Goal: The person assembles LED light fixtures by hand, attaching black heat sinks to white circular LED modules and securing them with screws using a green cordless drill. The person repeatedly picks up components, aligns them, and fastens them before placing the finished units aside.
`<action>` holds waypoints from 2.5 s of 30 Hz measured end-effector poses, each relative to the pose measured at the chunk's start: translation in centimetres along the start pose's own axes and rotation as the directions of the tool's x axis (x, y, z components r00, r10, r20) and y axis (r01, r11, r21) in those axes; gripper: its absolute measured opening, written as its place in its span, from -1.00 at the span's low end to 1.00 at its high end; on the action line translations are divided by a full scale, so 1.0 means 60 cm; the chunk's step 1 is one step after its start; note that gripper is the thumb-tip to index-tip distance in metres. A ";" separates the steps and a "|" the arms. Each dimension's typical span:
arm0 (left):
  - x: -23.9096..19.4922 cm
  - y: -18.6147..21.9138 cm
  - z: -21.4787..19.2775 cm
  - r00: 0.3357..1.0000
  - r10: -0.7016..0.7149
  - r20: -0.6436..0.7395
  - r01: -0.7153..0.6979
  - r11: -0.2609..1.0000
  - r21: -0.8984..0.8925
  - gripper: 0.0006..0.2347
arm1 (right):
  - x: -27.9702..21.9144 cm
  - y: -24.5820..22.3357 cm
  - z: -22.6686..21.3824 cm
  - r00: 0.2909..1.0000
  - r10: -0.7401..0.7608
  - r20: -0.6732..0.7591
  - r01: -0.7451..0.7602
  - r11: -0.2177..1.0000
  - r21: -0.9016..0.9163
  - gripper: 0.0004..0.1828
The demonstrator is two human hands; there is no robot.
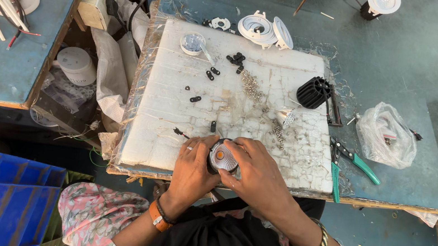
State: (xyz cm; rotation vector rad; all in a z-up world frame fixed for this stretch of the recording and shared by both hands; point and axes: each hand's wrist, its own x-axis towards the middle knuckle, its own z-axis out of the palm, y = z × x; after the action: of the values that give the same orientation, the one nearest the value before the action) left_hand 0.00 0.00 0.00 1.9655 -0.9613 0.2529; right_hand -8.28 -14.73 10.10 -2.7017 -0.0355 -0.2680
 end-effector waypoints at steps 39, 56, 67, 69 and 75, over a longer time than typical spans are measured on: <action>0.010 -0.005 -0.030 0.997 -0.041 0.069 0.049 0.993 -0.112 -0.30 | 0.008 -0.015 -0.002 0.996 -0.091 -0.009 0.090 0.990 -0.109 -0.34; 0.004 0.004 -0.015 0.998 -0.011 -0.066 0.014 0.999 0.043 -0.30 | -0.017 0.017 0.044 0.983 -0.062 -0.173 0.063 0.998 0.001 -0.30; 0.024 -0.020 -0.096 0.973 -0.120 -0.195 0.149 0.979 0.142 -0.35 | 0.328 0.379 -0.086 0.852 0.290 -0.436 -0.183 0.945 0.270 -0.65; 0.018 -0.025 -0.093 0.975 -0.173 -0.141 0.188 0.977 0.098 -0.39 | 0.384 0.432 -0.054 0.920 0.245 -0.304 -0.266 0.964 -0.027 -0.52; 0.008 -0.050 -0.086 0.991 -0.042 -0.128 0.060 0.988 0.139 -0.34 | 0.427 0.474 -0.021 0.899 0.418 -0.130 -0.434 0.889 -0.148 -0.57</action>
State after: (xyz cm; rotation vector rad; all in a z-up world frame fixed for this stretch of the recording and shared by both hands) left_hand 3.42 4.74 1.25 2.0748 -0.8300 0.4207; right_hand 18.52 -41.55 4.53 -2.7706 0.6333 -0.2727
